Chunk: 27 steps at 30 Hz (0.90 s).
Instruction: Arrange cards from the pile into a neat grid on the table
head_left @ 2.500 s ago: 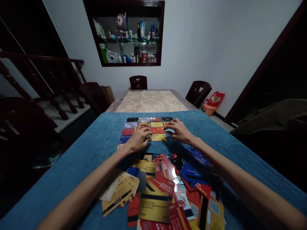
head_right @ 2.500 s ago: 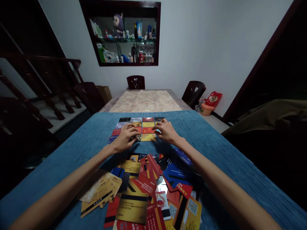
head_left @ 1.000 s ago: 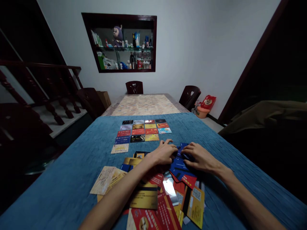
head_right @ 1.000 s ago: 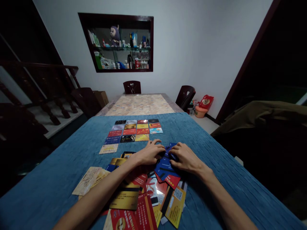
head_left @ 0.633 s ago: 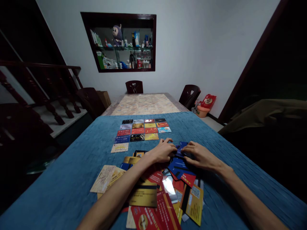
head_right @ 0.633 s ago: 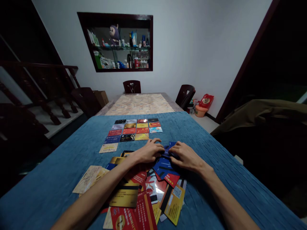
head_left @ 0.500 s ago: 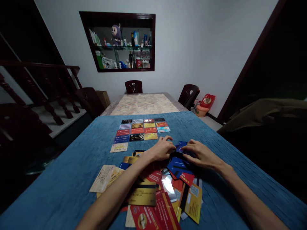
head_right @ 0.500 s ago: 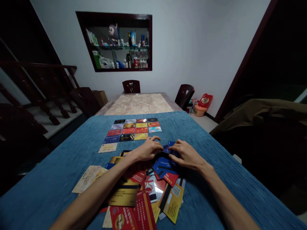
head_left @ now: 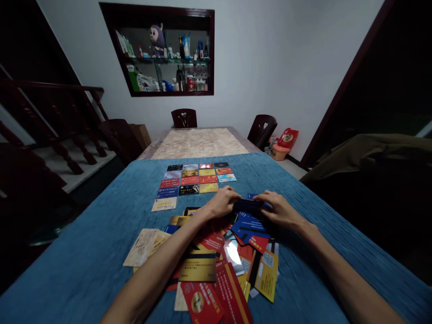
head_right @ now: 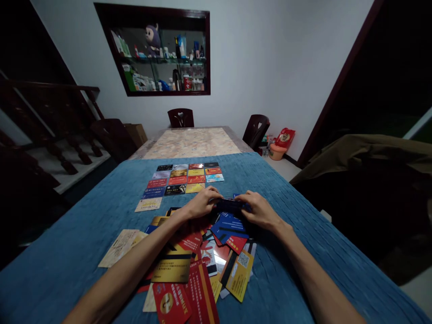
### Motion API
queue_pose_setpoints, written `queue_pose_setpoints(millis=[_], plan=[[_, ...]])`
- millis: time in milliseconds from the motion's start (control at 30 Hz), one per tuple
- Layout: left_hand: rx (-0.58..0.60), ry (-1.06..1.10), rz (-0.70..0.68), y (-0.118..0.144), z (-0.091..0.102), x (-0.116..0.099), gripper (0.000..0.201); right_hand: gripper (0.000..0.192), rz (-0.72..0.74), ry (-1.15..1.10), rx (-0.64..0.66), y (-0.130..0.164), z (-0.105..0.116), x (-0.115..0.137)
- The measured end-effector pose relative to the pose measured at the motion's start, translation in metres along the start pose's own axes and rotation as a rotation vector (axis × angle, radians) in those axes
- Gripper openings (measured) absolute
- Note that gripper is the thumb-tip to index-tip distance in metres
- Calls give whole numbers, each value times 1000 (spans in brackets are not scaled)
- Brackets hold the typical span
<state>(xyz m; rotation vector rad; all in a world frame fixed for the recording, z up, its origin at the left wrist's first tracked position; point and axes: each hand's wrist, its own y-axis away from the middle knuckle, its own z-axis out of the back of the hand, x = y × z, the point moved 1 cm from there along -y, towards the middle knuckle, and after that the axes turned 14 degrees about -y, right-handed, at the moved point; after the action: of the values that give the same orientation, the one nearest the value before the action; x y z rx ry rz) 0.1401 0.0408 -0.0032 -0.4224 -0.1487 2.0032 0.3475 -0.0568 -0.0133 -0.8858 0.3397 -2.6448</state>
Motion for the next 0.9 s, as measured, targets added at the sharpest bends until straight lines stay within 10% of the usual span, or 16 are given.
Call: queue_pose_setpoints(millis=[900], plan=[[-105,-97,53,-1,5,0,31,44,238,268,-226,-1,-19,0]])
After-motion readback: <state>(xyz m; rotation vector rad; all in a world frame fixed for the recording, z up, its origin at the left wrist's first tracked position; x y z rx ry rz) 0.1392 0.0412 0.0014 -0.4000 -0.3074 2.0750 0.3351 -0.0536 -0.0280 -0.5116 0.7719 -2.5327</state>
